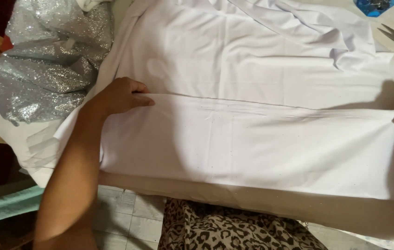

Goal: Unfolding and smoothing out a large piece of white fabric on a sewing table to prepare it for work.

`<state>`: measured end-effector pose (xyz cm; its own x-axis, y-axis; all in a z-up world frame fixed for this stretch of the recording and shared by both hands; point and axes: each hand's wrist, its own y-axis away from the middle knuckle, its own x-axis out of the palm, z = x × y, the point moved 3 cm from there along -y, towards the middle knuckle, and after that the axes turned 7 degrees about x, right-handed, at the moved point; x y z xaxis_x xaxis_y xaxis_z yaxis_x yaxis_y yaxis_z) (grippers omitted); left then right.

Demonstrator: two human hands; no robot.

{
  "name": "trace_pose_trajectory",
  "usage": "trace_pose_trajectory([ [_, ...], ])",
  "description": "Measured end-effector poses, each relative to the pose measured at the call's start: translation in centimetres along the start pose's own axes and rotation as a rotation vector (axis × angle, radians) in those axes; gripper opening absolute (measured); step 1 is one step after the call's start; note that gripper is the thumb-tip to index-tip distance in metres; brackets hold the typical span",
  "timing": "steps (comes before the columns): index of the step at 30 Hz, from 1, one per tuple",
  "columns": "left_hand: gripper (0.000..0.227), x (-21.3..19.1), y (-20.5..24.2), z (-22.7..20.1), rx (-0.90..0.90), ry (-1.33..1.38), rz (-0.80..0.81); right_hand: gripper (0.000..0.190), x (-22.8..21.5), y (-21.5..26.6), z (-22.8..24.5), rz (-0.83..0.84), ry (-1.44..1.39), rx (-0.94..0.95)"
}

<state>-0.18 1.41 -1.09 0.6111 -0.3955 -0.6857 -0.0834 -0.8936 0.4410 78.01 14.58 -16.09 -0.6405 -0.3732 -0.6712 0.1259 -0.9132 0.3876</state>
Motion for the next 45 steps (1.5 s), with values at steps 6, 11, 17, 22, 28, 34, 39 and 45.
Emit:
trace_pose_trajectory([
  [6,0.024,-0.7,-0.5,1.3,0.078,-0.118,0.045,0.039,-1.7,-6.5,-12.0,-0.056,-0.218,-0.059],
  [11,0.026,-1.1,0.7,-0.5,-0.029,-0.145,0.029,0.027,-1.6,2.1,6.0,0.010,0.069,0.098],
  [17,0.032,-0.5,0.3,-1.2,-0.100,-0.197,0.045,0.043,0.4,7.2,17.7,0.189,0.253,0.454],
  [22,0.028,-0.8,-0.2,0.6,-0.085,-0.264,-0.021,0.033,0.4,9.5,20.3,0.081,0.228,0.496],
  [28,0.023,-0.3,-0.2,0.2,-0.185,-0.159,-0.081,0.026,0.7,10.2,21.5,0.049,0.220,0.510],
  [34,0.035,-1.4,-0.4,1.0,-0.194,-0.247,-0.093,0.039,0.0,9.5,18.8,0.006,0.246,0.516],
  [39,0.052,-3.1,0.7,2.2,-0.291,-0.439,0.044,0.052,-0.6,6.7,12.5,-0.043,0.399,0.386],
  [45,0.037,-5.2,1.9,6.5,-0.287,-0.419,-0.038,0.036,-0.4,5.2,7.1,-0.206,0.156,0.266],
])
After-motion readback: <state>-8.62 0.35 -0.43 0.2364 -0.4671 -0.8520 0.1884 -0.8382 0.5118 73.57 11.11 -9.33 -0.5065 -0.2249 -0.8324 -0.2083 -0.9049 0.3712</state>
